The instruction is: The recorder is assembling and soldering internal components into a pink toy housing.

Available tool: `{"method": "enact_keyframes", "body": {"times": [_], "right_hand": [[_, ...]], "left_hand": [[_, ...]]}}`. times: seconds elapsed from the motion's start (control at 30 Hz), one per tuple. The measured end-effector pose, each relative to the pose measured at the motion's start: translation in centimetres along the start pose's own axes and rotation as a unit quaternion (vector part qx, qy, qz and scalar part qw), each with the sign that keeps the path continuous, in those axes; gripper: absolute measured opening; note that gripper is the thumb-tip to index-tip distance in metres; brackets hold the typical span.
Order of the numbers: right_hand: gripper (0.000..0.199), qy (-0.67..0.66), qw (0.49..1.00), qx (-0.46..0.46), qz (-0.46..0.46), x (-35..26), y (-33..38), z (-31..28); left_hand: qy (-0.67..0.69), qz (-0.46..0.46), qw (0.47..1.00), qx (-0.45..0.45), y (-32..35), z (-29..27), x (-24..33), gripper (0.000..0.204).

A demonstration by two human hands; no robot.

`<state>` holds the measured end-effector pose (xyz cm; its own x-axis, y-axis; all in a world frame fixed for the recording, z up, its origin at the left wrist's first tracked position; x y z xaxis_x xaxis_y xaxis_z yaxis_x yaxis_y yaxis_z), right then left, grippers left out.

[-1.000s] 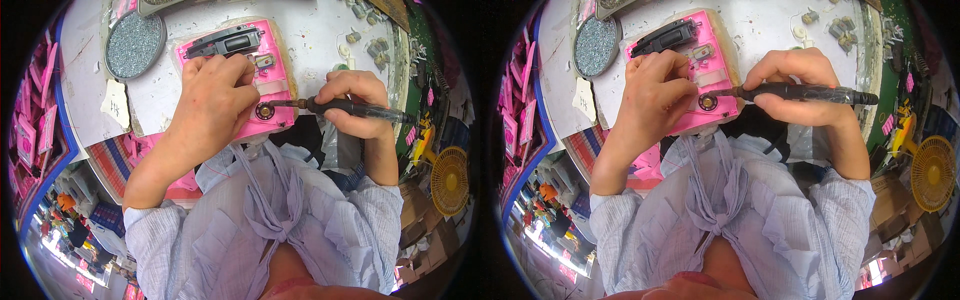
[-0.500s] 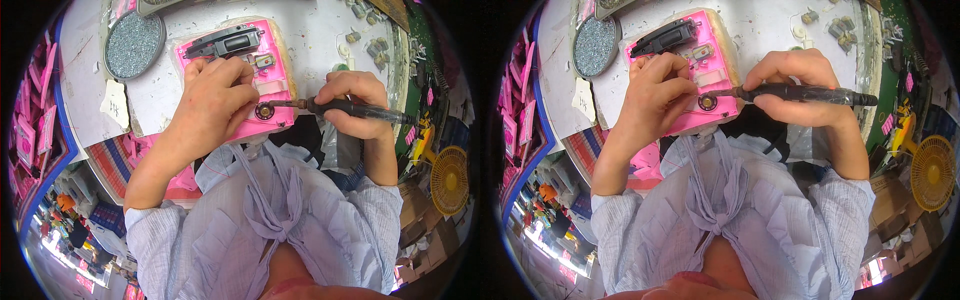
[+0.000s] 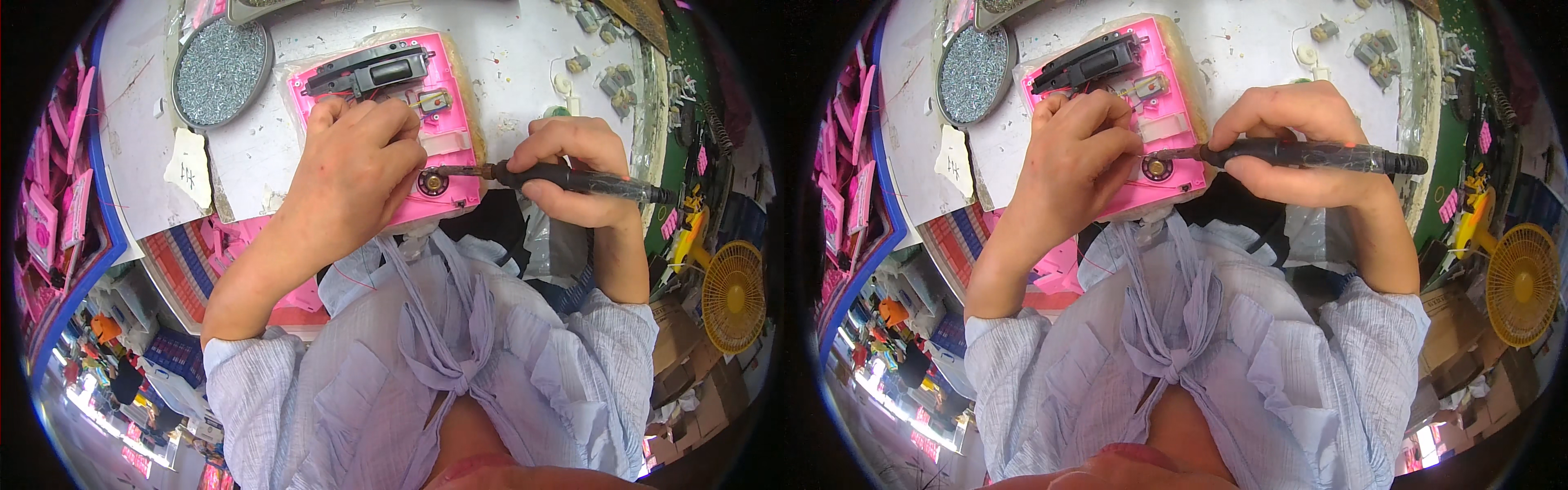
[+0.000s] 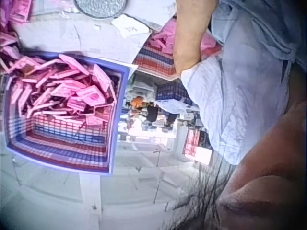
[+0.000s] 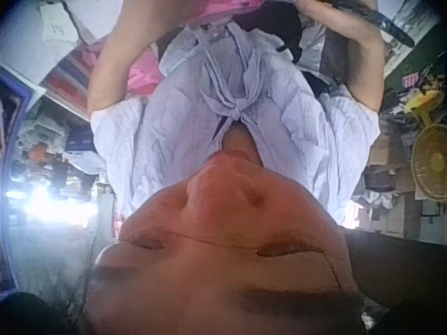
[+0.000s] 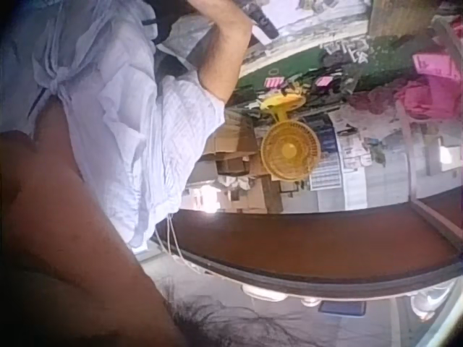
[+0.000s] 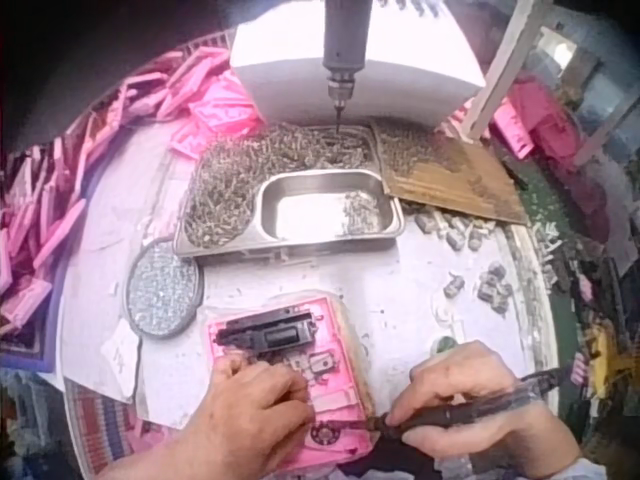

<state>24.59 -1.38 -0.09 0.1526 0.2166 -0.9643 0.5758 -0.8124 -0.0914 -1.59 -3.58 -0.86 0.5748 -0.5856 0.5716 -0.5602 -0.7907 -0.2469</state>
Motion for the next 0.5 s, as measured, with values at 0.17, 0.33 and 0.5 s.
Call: {"method": "enact_keyframes", "body": {"times": [0.17,0.33,0.5], "right_hand": [[0.019,0.015,1.0,-0.004,0.001,0.0,-0.1,-0.1],[0.019,-0.016,1.0,0.021,0.0,-0.5,0.2,-0.7],[0.021,-0.012,0.998,0.05,0.026,-0.6,1.1,-1.2]], "left_hand": [[-0.003,-0.001,1.0,-0.002,-0.1,0.0,0.1,0.012],[-0.007,-0.001,1.0,-0.008,-0.2,-0.1,0.2,0.011],[-0.001,-0.004,1.0,-0.012,-0.1,0.0,0.0,0.019]]}}
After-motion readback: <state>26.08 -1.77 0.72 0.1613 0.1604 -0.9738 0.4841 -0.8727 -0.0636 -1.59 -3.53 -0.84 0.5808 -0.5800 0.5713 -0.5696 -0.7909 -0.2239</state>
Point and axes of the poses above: each hand's wrist, its own y-axis away from the middle knuckle, its own z-axis out of the palm, x = y × z, the point moved 2 cm from there along -y, towards the middle knuckle, and after that the axes turned 7 degrees about x, right-handed, at the moved point
